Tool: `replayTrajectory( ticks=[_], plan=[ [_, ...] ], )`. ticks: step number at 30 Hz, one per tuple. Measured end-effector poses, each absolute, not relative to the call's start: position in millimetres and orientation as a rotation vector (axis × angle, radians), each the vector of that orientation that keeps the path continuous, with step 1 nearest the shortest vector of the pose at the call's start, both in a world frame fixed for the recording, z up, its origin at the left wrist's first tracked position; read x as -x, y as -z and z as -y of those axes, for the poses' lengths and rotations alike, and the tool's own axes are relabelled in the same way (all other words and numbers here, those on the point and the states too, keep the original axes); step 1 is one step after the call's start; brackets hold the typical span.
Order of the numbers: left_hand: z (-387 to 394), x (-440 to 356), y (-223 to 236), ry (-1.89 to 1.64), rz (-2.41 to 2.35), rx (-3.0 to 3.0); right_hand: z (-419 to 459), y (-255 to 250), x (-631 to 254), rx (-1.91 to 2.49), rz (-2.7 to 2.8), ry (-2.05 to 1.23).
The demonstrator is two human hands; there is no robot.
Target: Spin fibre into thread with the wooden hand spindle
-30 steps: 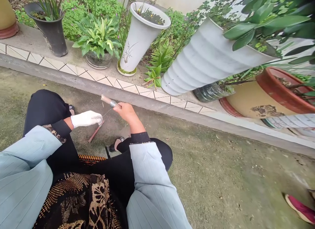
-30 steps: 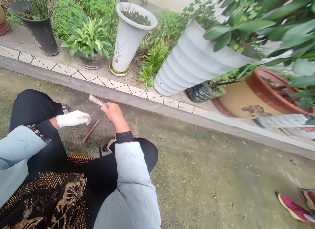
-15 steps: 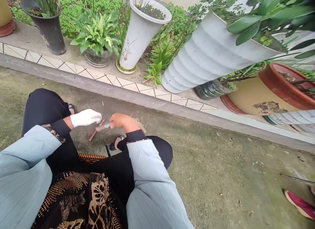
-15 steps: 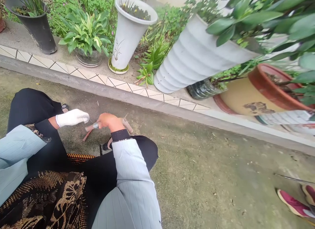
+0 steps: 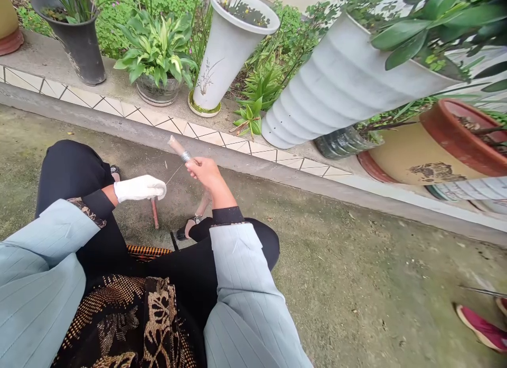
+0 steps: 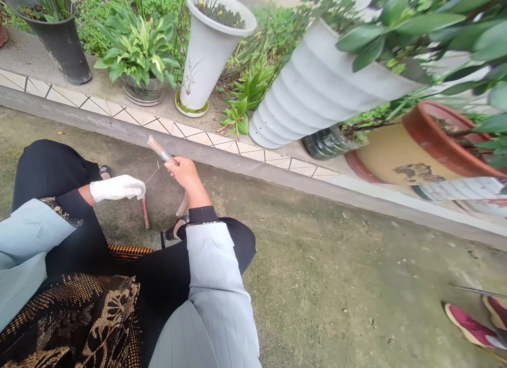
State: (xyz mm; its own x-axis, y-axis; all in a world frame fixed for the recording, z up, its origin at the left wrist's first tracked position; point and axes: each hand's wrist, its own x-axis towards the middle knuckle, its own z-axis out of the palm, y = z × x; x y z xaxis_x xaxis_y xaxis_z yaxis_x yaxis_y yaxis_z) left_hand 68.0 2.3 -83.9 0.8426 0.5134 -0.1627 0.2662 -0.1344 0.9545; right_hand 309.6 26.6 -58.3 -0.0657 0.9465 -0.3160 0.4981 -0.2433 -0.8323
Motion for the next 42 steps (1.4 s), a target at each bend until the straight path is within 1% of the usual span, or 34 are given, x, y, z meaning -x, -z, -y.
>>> replayTrajectory(
  ticks=[5,6,8,10,12,14,15,16,17,19,21,22,24,27,29,30,32,34,36,38,40,42],
  plan=[
    [-4,-68,85,-0.205,-0.583,-1.884,-24,63,-296,2.083,2.169,-0.764],
    [-5,-68,86,-0.194,-0.580,-1.920,-23,64,-292,2.111,2.279,-0.725],
    [-5,-68,86,-0.183,-0.590,-1.976,-19,67,-284,2.117,2.502,-0.756],
    [-5,-67,85,-0.184,-0.622,-1.997,-15,69,-279,1.990,2.728,-0.970],
    [-7,-66,82,-0.202,-0.683,-1.982,-10,66,-278,1.703,2.842,-1.462],
    [-9,-64,80,-0.245,-0.749,-1.939,-7,57,-284,1.268,2.710,-1.980],
    [-10,-63,79,-0.284,-0.775,-1.903,-6,51,-289,1.079,2.546,-2.138],
    [-11,-63,79,-0.328,-0.793,-1.855,-6,44,-295,0.937,2.365,-2.147],
    [-12,-62,79,-0.372,-0.807,-1.800,-6,37,-302,0.912,2.131,-2.078],
    [-13,-62,79,-0.420,-0.817,-1.710,-10,28,-314,0.974,1.664,-1.811],
    [-12,-63,81,-0.383,-0.811,-1.688,-17,28,-323,1.121,1.393,-1.555],
    [-10,-64,82,-0.335,-0.788,-1.703,-20,31,-325,1.247,1.346,-1.458],
    [-7,-66,82,-0.238,-0.706,-1.754,-26,41,-323,1.574,1.442,-1.281],
    [-5,-68,81,-0.172,-0.589,-1.816,-28,58,-311,1.990,1.908,-0.909],
    [-6,-67,79,-0.187,-0.611,-1.830,-25,64,-299,2.094,2.244,-0.775],
    [-7,-65,77,-0.206,-0.650,-1.835,-22,65,-294,2.104,2.390,-0.791],
    [-10,-62,76,-0.255,-0.751,-1.857,-16,66,-284,2.018,2.634,-0.952],
    [-12,-59,76,-0.301,-0.833,-1.873,-11,64,-278,1.801,2.788,-1.219],
    [-14,-58,77,-0.337,-0.891,-1.863,-7,60,-276,1.524,2.819,-1.552],
    [-15,-57,79,-0.363,-0.942,-1.839,-5,55,-276,1.269,2.752,-1.815],
    [-17,-58,82,-0.380,-0.987,-1.826,-4,49,-278,1.122,2.657,-1.931],
    [-19,-59,85,-0.397,-1.015,-1.829,-4,42,-281,1.078,2.582,-1.966]
  ],
)
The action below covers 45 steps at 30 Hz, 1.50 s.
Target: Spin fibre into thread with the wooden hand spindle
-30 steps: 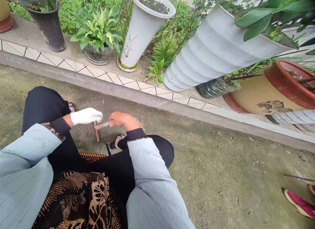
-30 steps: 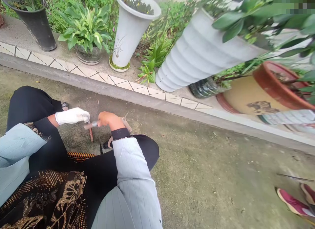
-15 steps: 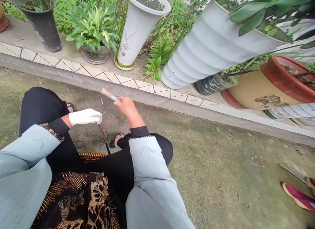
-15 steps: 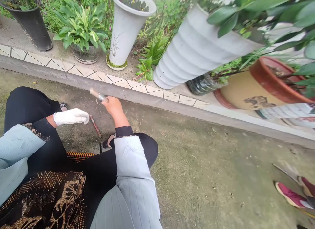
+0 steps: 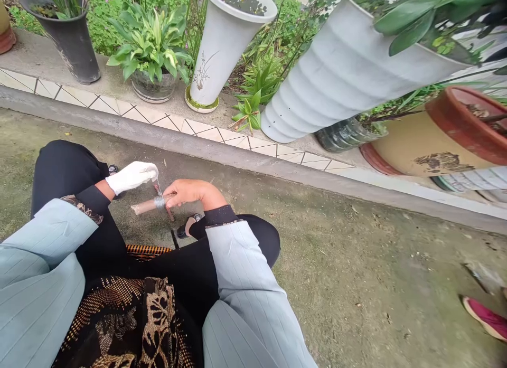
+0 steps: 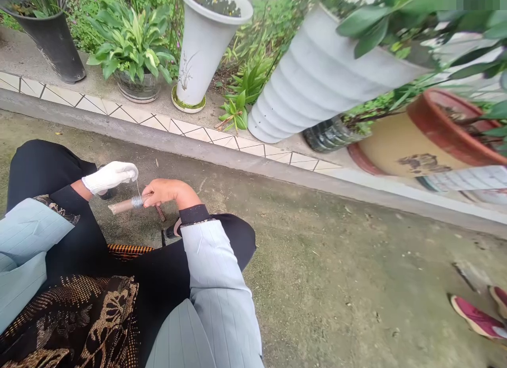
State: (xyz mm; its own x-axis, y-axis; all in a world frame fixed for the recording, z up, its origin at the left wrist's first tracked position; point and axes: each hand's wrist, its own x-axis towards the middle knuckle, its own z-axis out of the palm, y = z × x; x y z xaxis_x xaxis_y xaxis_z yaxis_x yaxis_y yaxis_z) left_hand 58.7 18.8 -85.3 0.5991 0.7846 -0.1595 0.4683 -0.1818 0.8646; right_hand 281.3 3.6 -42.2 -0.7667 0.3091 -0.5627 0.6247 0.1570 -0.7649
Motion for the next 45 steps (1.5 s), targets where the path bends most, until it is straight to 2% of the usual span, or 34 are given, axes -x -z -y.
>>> replayTrajectory(
  ticks=[5,9,11,13,19,21,24,27,31,33,35,37,38,40,43,45],
  plan=[
    [-22,-64,96,-0.467,-1.054,-1.741,-5,27,-296,-1.120,-2.316,1.818],
    [-17,-69,99,-0.439,-0.898,-1.614,-16,30,-309,-2.010,-2.311,2.198],
    [-12,-71,97,-0.339,-0.789,-1.628,-23,38,-312,-2.364,-2.196,2.242],
    [-7,-73,94,-0.247,-0.695,-1.656,-28,46,-312,-2.502,-2.148,2.069],
    [-3,-71,82,-0.197,-0.618,-1.659,-29,65,-303,-2.313,-2.246,0.850],
    [-6,-67,78,-0.237,-0.639,-1.640,-28,66,-299,-2.169,-2.243,0.728],
    [-10,-62,73,-0.304,-0.686,-1.613,-25,63,-291,-1.871,-2.188,0.738],
    [-12,-58,74,-0.386,-0.775,-1.632,-16,56,-284,-1.378,-2.109,0.996],
    [-15,-62,82,-0.500,-0.864,-1.610,-5,38,-289,-0.849,-2.104,1.670],
    [-16,-67,85,-0.559,-0.882,-1.555,-5,29,-299,-0.930,-2.262,2.026],
    [-15,-71,87,-0.544,-0.843,-1.511,-9,24,-310,-1.333,-2.388,2.308],
    [-12,-73,87,-0.443,-0.761,-1.498,-15,26,-318,-1.783,-2.382,2.354],
    [-11,-73,87,-0.381,-0.718,-1.500,-18,29,-320,-1.981,-2.345,2.249],
    [-9,-72,88,-0.287,-0.666,-1.512,-23,36,-321,-2.243,-2.274,1.810],
    [-9,-70,90,-0.225,-0.631,-1.539,-27,48,-315,-2.273,-2.258,1.087],
    [-9,-69,91,-0.206,-0.616,-1.565,-27,54,-309,-2.183,-2.253,0.829]
  ],
)
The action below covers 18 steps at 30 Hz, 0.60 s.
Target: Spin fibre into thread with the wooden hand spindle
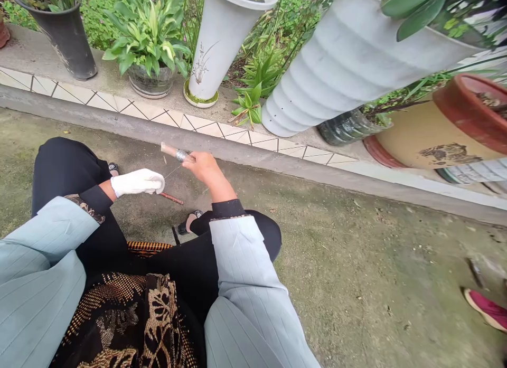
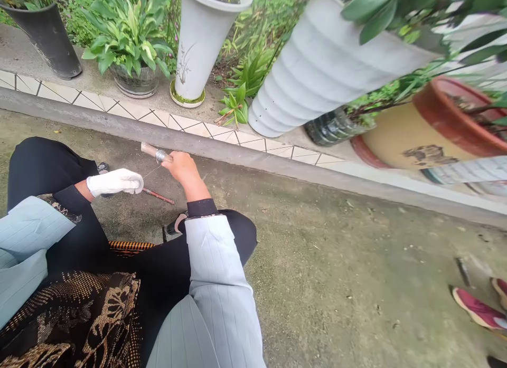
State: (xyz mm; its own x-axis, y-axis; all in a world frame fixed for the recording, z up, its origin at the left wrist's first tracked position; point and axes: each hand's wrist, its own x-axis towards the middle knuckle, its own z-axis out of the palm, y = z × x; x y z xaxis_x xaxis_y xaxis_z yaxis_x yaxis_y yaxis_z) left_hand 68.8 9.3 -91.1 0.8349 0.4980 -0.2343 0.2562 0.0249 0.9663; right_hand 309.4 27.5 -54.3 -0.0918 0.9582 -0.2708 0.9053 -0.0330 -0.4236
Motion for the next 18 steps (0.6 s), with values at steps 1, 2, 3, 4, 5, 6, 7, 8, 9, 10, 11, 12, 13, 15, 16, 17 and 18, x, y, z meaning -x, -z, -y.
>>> replayTrajectory(
  ticks=[1,2,3,4,5,6,7,8,9,10,11,12,13,15,16,17,18],
  plan=[
    [-9,-69,91,-0.197,-0.608,-1.582,-27,57,-306,2.069,2.188,-0.744],
    [-9,-68,91,-0.188,-0.604,-1.602,-27,58,-303,2.085,2.273,-0.736],
    [-9,-68,91,-0.184,-0.604,-1.624,-27,60,-299,2.094,2.367,-0.747],
    [-9,-68,89,-0.188,-0.612,-1.650,-26,61,-295,2.089,2.468,-0.776],
    [-9,-68,87,-0.196,-0.628,-1.680,-25,61,-292,2.075,2.567,-0.831],
    [-9,-68,85,-0.208,-0.651,-1.715,-23,61,-288,2.053,2.656,-0.911],
    [-9,-68,82,-0.220,-0.681,-1.753,-21,62,-284,2.026,2.726,-1.014],
    [-9,-68,79,-0.231,-0.713,-1.791,-19,62,-281,1.995,2.766,-1.127],
    [-9,-68,76,-0.239,-0.741,-1.826,-16,63,-279,1.949,2.788,-1.252],
    [-10,-67,74,-0.245,-0.763,-1.853,-14,64,-278,1.886,2.789,-1.391],
    [-11,-67,73,-0.253,-0.779,-1.871,-12,66,-277,1.808,2.771,-1.541],
    [-13,-66,73,-0.259,-0.787,-1.881,-10,67,-277,1.710,2.739,-1.698],
    [-15,-65,75,-0.265,-0.787,-1.878,-9,67,-278,1.598,2.693,-1.854],
    [-20,-64,81,-0.279,-0.781,-1.837,-7,65,-281,1.344,2.581,-2.100],
    [-22,-64,86,-0.290,-0.783,-1.804,-7,61,-284,1.217,2.520,-2.166],
    [-24,-64,91,-0.301,-0.784,-1.769,-6,56,-287,1.101,2.453,-2.194],
    [-26,-64,95,-0.319,-0.786,-1.729,-7,50,-291,1.010,2.378,-2.185]
  ],
)
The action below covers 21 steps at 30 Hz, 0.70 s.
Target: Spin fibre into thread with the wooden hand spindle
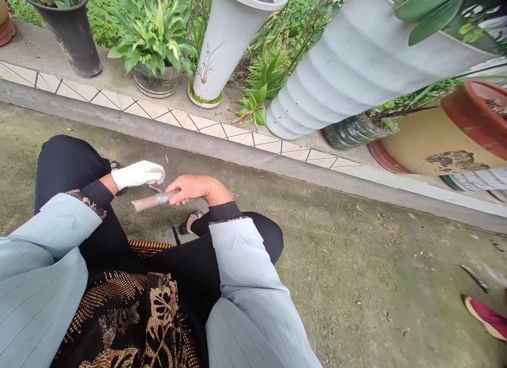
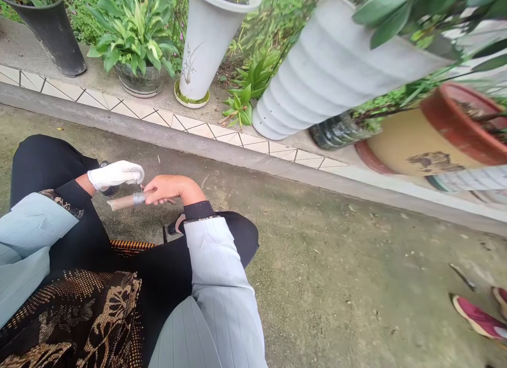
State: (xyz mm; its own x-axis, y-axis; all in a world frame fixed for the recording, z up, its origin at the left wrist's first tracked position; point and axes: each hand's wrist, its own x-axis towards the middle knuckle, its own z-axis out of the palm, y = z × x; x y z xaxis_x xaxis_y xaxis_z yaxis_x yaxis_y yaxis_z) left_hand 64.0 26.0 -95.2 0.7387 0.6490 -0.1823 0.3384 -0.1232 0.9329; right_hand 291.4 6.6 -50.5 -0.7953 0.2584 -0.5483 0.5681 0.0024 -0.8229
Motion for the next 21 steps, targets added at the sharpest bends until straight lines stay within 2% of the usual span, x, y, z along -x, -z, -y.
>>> replayTrajectory(
  ticks=[2,7,9,11,13,15,17,21],
  plan=[
    [-28,-66,101,-0.375,-0.773,-1.643,-8,38,-301,-0.969,-2.163,2.070],
    [-22,-72,94,-0.353,-0.715,-1.496,-19,30,-324,-1.830,-2.252,2.467],
    [-19,-72,91,-0.301,-0.678,-1.478,-24,38,-324,-2.166,-2.199,2.279],
    [-17,-72,90,-0.246,-0.613,-1.467,-26,47,-317,-2.334,-2.226,1.762],
    [-16,-70,90,-0.197,-0.567,-1.487,-26,56,-307,-2.220,-2.282,1.178],
    [-15,-69,90,-0.178,-0.566,-1.539,-23,62,-294,-1.914,-2.266,0.847],
    [-15,-68,88,-0.202,-0.608,-1.616,-19,67,-284,-1.586,-2.180,0.847],
    [-18,-65,84,-0.264,-0.733,-1.733,-12,70,-279,-1.177,-2.016,1.215]
  ],
)
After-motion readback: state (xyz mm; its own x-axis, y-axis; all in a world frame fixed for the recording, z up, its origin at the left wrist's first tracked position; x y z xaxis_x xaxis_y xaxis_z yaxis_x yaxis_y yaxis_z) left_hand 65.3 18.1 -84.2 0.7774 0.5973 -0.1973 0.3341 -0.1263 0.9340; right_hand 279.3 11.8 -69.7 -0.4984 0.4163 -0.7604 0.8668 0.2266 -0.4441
